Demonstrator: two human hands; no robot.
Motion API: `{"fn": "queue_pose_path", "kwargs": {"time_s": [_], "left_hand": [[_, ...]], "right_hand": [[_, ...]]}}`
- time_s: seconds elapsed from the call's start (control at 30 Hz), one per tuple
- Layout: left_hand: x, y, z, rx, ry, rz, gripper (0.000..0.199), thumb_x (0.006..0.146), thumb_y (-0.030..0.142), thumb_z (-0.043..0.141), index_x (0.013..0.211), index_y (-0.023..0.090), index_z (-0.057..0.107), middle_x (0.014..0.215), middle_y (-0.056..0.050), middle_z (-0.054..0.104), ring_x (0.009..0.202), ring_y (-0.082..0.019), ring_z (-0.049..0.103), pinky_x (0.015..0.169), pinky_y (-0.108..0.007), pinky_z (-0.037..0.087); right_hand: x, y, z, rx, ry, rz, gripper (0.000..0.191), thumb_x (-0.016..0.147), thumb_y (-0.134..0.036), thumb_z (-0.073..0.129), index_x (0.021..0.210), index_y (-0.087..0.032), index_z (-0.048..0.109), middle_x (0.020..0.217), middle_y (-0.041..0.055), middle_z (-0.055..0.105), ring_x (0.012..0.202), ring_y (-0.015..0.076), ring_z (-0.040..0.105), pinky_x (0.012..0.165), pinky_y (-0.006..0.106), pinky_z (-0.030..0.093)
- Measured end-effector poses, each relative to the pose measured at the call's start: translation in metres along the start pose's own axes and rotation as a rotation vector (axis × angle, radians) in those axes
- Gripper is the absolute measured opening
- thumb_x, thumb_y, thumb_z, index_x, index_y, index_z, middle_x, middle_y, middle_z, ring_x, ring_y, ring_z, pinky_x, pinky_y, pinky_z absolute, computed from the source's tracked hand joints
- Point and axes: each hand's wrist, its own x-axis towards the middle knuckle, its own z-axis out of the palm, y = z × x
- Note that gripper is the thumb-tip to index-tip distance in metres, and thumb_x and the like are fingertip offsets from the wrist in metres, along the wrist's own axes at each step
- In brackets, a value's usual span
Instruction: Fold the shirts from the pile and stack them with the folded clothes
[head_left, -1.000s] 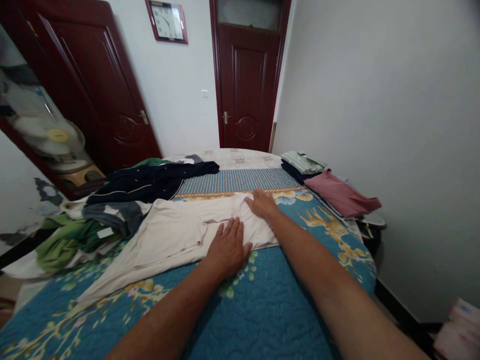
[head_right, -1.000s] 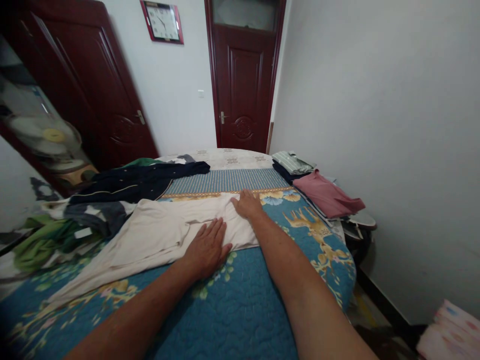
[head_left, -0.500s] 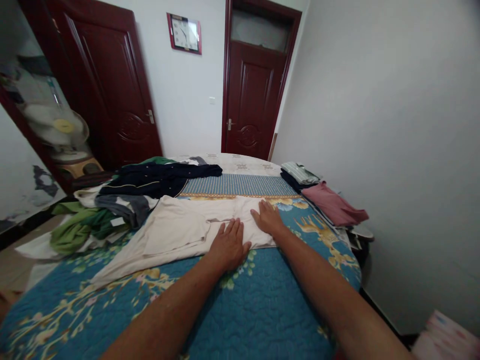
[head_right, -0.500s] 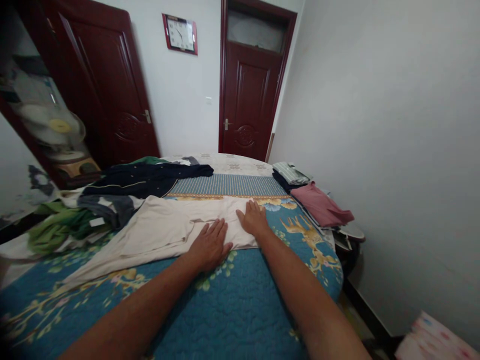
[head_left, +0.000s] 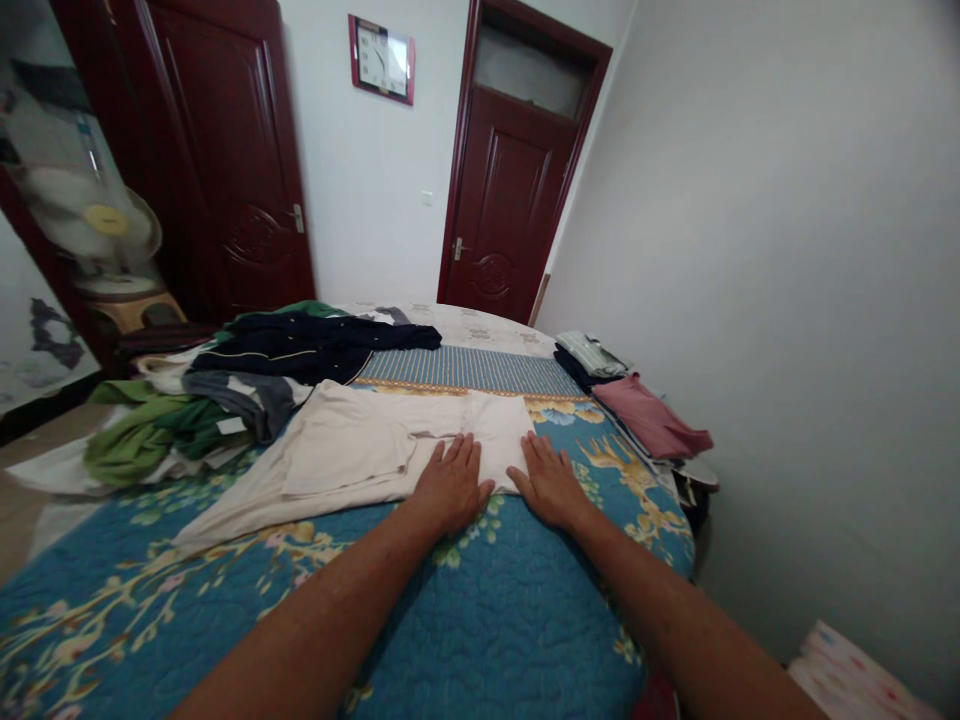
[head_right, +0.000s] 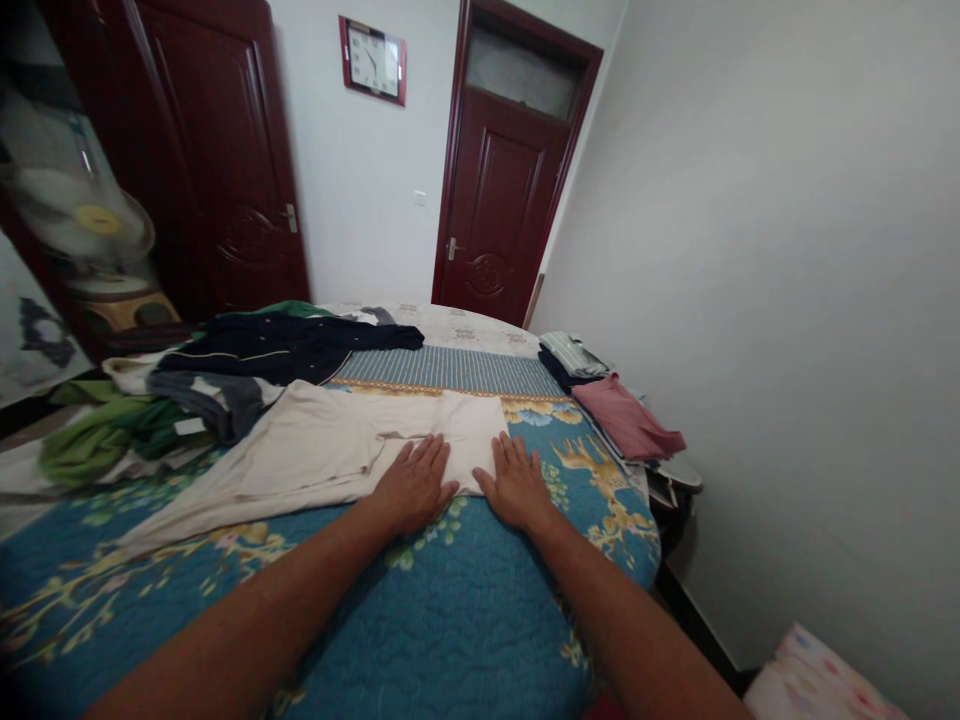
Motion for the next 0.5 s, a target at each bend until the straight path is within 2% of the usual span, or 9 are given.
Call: {"fn": "queue_pose_path", "kwargs": {"time_s": [0.07, 0.17, 0.3, 0.4, 0.5], "left_hand": [[-0.001, 0.000, -0.003, 0.001, 0.052, 0.034, 0.069, 0.107, 0.053, 0.041, 0.164, 0.015, 0.045, 0.172, -0.021, 0.037, 0.162, -0.040, 0.029, 0.129, -0.062, 0.022], [-0.001, -0.001, -0.006, -0.027, 0.108, 0.179, 0.062, 0.108, 0.051, 0.039, 0.166, 0.029, 0.042, 0.176, -0.010, 0.034, 0.164, -0.035, 0.024, 0.131, -0.061, 0.017], [-0.002, -0.003, -0.008, -0.086, -0.025, 0.315, 0.061, 0.108, 0.057, 0.039, 0.165, 0.036, 0.043, 0.173, -0.010, 0.040, 0.162, -0.036, 0.031, 0.128, -0.062, 0.022], [-0.003, -0.004, -0.011, -0.128, -0.105, 0.308, 0.058, 0.108, 0.059, 0.041, 0.162, 0.043, 0.046, 0.175, -0.011, 0.036, 0.160, -0.039, 0.033, 0.126, -0.064, 0.025], [-0.003, -0.004, -0.020, -0.172, -0.160, 0.278, 0.054, 0.106, 0.059, 0.045, 0.158, 0.045, 0.052, 0.177, -0.010, 0.032, 0.161, -0.041, 0.030, 0.126, -0.067, 0.023]], "right_hand": [[-0.009, 0.000, 0.000, 0.007, 0.004, -0.015, 0.080, 0.108, -0.064, 0.031, 0.171, -0.015, 0.029, 0.179, 0.0123, 0.018, 0.166, 0.0367, 0.010, 0.131, 0.063, 0.014], [-0.017, 0.001, 0.002, 0.027, 0.028, -0.045, 0.079, 0.108, -0.063, 0.031, 0.171, -0.016, 0.032, 0.178, 0.0119, 0.020, 0.167, 0.0356, 0.007, 0.132, 0.063, 0.014], [-0.014, 0.009, 0.006, 0.091, 0.055, -0.053, 0.074, 0.109, -0.060, 0.031, 0.168, -0.017, 0.038, 0.177, 0.0120, 0.026, 0.166, 0.0343, 0.011, 0.132, 0.063, 0.016], [0.001, 0.017, 0.005, 0.195, 0.034, -0.009, 0.068, 0.111, -0.054, 0.027, 0.166, -0.018, 0.042, 0.176, 0.0106, 0.030, 0.165, 0.0329, 0.018, 0.132, 0.062, 0.018], [0.029, 0.022, 0.000, 0.250, -0.020, 0.028, 0.066, 0.112, -0.050, 0.025, 0.167, -0.019, 0.041, 0.176, 0.0103, 0.029, 0.164, 0.0330, 0.022, 0.131, 0.062, 0.018]]}}
